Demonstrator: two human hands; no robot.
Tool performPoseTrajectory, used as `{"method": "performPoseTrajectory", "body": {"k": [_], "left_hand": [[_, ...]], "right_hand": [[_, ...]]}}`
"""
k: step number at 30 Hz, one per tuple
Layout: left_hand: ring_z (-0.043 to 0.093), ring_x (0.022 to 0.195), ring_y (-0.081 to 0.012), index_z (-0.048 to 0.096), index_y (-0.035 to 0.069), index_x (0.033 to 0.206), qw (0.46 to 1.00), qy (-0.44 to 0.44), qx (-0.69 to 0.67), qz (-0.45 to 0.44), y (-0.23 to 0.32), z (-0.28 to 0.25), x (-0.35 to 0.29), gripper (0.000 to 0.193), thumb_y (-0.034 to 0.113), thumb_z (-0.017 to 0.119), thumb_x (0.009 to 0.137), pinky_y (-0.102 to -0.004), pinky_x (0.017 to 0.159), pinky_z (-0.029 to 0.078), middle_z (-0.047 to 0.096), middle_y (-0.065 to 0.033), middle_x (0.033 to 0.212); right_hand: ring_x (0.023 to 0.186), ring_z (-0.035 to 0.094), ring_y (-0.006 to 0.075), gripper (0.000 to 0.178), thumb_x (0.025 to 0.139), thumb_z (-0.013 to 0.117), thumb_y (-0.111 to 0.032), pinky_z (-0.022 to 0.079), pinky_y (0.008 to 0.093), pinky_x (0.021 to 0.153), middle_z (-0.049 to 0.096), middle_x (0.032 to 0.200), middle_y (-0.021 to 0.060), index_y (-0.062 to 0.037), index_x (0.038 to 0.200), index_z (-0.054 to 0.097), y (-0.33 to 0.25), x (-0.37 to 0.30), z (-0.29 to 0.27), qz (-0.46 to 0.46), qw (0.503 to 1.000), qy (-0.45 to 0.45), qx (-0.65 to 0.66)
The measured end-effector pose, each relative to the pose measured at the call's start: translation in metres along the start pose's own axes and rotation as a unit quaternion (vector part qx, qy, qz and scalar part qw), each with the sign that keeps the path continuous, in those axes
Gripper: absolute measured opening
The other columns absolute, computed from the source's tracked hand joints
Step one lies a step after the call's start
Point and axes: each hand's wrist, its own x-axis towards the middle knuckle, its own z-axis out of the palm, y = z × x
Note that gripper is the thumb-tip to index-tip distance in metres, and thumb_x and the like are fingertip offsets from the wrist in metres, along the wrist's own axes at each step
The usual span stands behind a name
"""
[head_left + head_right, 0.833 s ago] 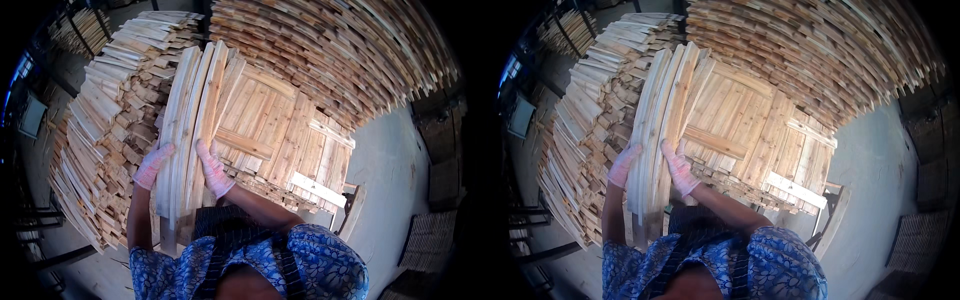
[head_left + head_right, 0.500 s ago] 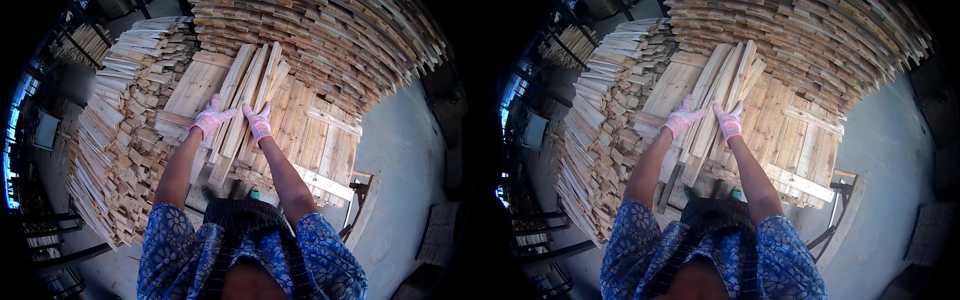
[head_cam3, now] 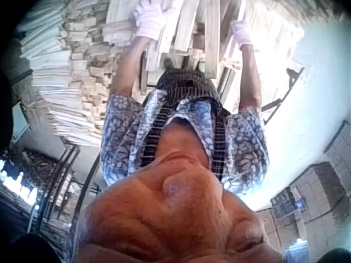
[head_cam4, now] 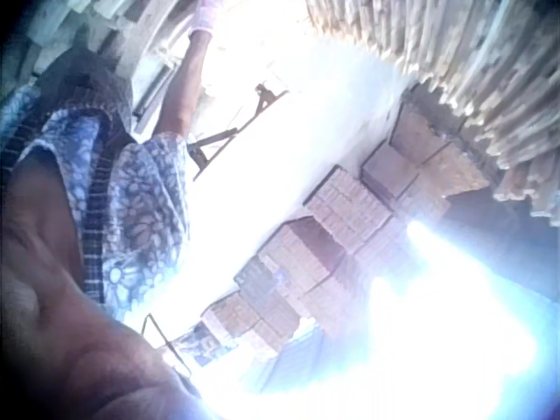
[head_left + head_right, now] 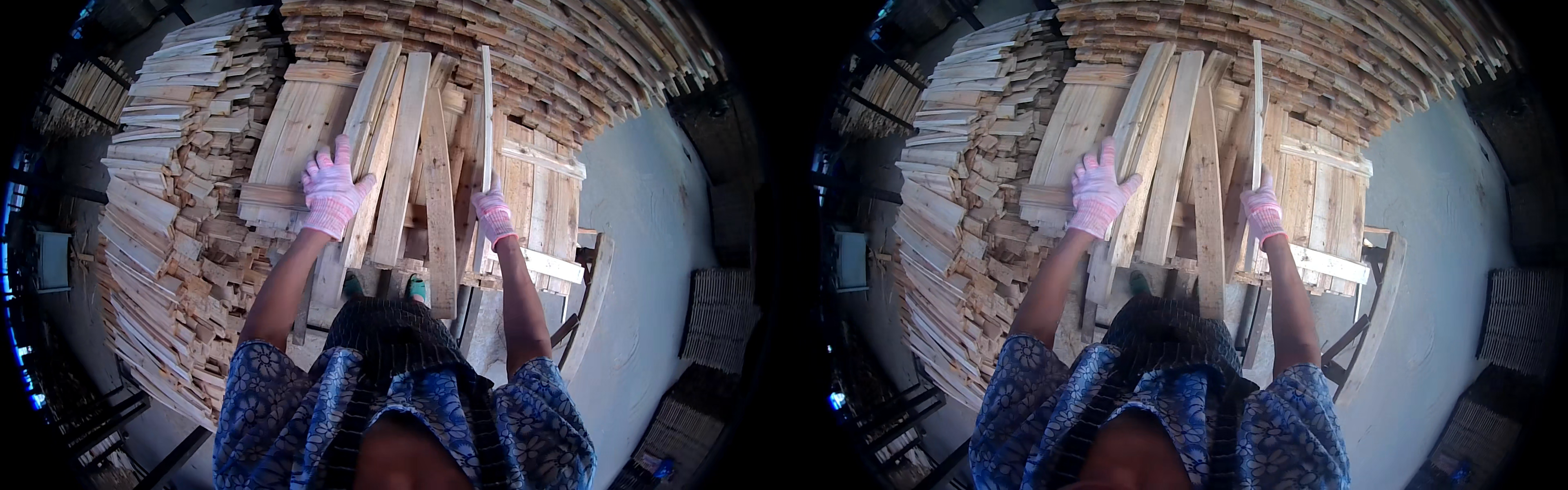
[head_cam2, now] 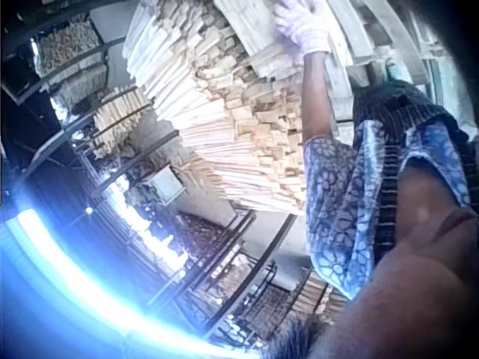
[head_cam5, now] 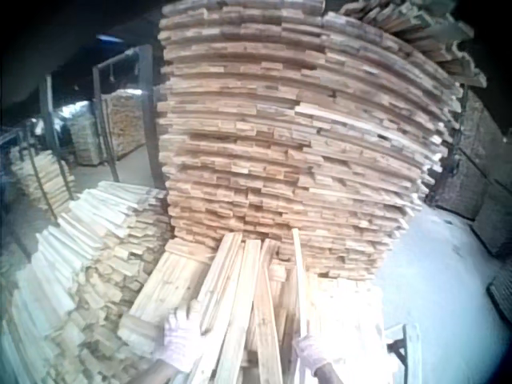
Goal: The person picks up wooden planks from a pile and stacks them onto a larger stack. They wear pink gloves and handle the planks by hand, arranging them in layers.
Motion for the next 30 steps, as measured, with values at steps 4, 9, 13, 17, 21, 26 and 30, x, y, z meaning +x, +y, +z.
{"method": "performPoseTrajectory", "body": {"k": [4,9,13,17,21,26,30], "left_hand": [[0.046,0.129,-0.0365,0.044,0.016,0.149,0.980,0.048,-0.063,0.180,0.043,0.010,-0.043,0.077,0.047,0.072,0.085,-0.0539,0.109,0.039,0.049,-0.0152,0.139],[0.044,0.132,-0.0427,0.049,0.015,0.142,0.977,-0.008,0.080,0.198,0.072,0.067,-0.048,0.067,0.040,0.071,0.083,-0.0544,0.107,0.036,0.046,-0.0186,0.143],[0.045,0.131,-0.0441,0.039,0.025,0.153,0.981,0.112,0.076,0.142,0.058,0.119,-0.054,0.070,0.022,0.065,0.088,-0.0539,0.103,0.041,0.041,-0.0247,0.146],[0.048,0.129,-0.0453,0.026,0.027,0.159,0.999,-0.046,-0.004,-0.005,0.082,0.074,-0.034,0.089,0.019,0.073,0.085,-0.0520,0.106,0.044,0.041,-0.0275,0.144],[0.045,0.133,-0.0441,0.030,0.025,0.159,0.961,-0.029,-0.275,0.018,0.047,0.010,-0.060,0.094,0.016,0.077,0.078,-0.0481,0.113,0.040,0.043,-0.0264,0.140],[0.046,0.131,-0.0390,0.041,0.021,0.154,0.988,0.050,-0.148,0.018,0.023,-0.049,-0.095,0.083,0.010,0.073,0.079,-0.0448,0.113,0.040,0.046,-0.0204,0.140],[0.048,0.127,-0.0392,0.043,0.021,0.153,0.989,0.064,-0.131,0.017,0.017,-0.050,-0.094,0.081,0.010,0.073,0.078,-0.0463,0.112,0.041,0.046,-0.0197,0.138]], "right_hand": [[0.084,0.059,0.0213,0.080,0.090,0.063,-0.015,0.048,0.0318,0.086,0.056,0.088,0.0088,-0.0030,0.159,0.024,0.018,-0.005,-0.044,0.024,0.999,0.023,0.019],[0.130,0.053,0.0437,0.084,0.089,0.065,-0.030,0.040,0.0468,0.112,0.050,0.145,0.0295,-0.0070,0.159,0.025,0.039,-0.006,-0.025,0.081,0.986,0.074,-0.128],[0.130,0.050,0.0484,0.089,0.089,0.068,-0.043,0.045,0.0519,0.105,0.048,0.141,0.0334,-0.0110,0.159,0.023,0.032,-0.009,0.014,0.050,0.964,0.104,-0.239],[0.118,0.058,0.0468,0.085,0.091,0.067,-0.044,0.048,0.0529,0.100,0.055,0.128,0.0300,-0.0175,0.159,0.024,0.034,-0.010,-0.005,-0.018,0.976,0.077,-0.201],[0.108,0.062,0.0476,0.084,0.093,0.066,-0.040,0.050,0.0505,0.094,0.056,0.119,0.0338,-0.0251,0.163,0.021,0.003,-0.035,-0.026,0.009,0.993,0.032,-0.115],[0.115,0.059,0.0491,0.089,0.093,0.068,-0.038,0.051,0.0523,0.098,0.048,0.128,0.0318,-0.0263,0.163,0.015,-0.031,-0.081,0.039,-0.093,0.961,-0.052,-0.255],[0.114,0.057,0.0468,0.090,0.087,0.072,-0.024,0.049,0.0485,0.099,0.048,0.126,0.0298,-0.0212,0.162,0.021,-0.016,-0.079,0.037,-0.087,0.995,-0.044,-0.037]]}}
